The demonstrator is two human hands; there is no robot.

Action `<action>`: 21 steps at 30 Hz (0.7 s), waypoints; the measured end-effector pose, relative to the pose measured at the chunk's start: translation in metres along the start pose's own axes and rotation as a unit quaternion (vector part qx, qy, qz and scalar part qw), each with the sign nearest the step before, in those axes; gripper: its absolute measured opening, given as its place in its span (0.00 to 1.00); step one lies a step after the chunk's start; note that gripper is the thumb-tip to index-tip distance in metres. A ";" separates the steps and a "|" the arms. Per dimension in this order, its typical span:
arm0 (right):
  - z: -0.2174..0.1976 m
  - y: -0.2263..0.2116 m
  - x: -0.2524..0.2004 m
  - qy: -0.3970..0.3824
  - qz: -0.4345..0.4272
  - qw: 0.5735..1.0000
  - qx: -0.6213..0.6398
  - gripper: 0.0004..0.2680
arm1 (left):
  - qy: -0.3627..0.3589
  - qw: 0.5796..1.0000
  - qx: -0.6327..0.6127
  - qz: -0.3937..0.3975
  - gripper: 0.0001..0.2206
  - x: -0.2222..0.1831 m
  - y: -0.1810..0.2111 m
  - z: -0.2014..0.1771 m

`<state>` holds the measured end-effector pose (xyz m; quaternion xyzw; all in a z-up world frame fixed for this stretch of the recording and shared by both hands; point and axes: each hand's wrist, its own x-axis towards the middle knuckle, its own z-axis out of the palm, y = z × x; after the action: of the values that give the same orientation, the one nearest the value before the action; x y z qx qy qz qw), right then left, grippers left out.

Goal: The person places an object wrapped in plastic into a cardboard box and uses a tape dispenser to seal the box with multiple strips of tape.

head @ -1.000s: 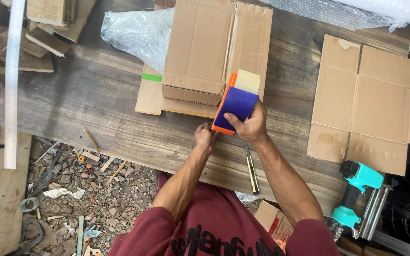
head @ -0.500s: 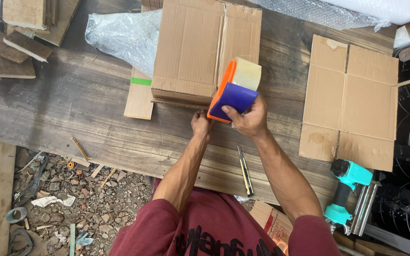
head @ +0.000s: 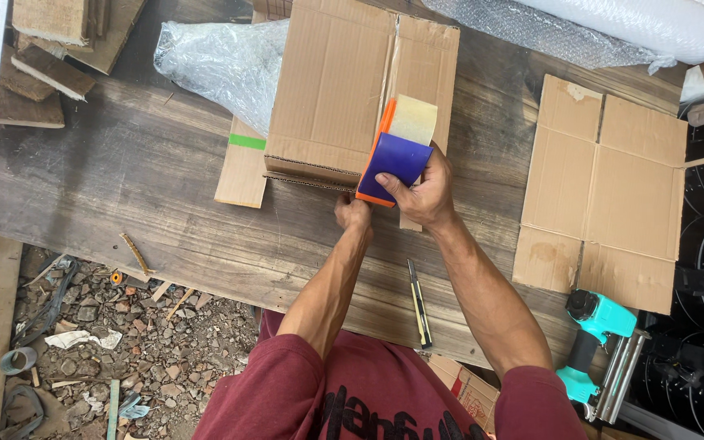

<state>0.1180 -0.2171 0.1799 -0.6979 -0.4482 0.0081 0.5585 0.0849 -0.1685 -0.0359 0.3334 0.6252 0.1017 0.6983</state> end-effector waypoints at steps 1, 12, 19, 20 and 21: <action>0.000 -0.001 0.002 0.000 -0.001 1.000 0.001 0.13 | 0.001 1.000 0.000 0.001 0.13 0.000 0.001 -0.005; -0.003 0.001 0.021 0.006 -0.013 1.000 0.002 0.12 | -0.047 0.992 0.115 0.020 0.16 -0.020 0.031 -0.021; -0.005 -0.003 0.022 -0.004 -0.010 1.000 -0.013 0.13 | -0.027 0.993 0.112 -0.004 0.10 0.060 -0.017 -0.009; -0.005 -0.002 0.022 -0.005 -0.013 1.000 -0.010 0.13 | -0.020 0.991 0.132 -0.013 0.12 0.062 -0.017 -0.011; -0.004 -0.002 0.022 -0.006 -0.017 1.000 -0.007 0.13 | -0.014 0.988 0.153 -0.021 0.15 0.065 -0.017 -0.012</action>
<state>0.1325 -0.2063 0.1941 -0.6940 -0.4637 -0.0004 0.5507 0.0819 -0.1412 -0.0987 0.4242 0.6306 -0.0146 0.6498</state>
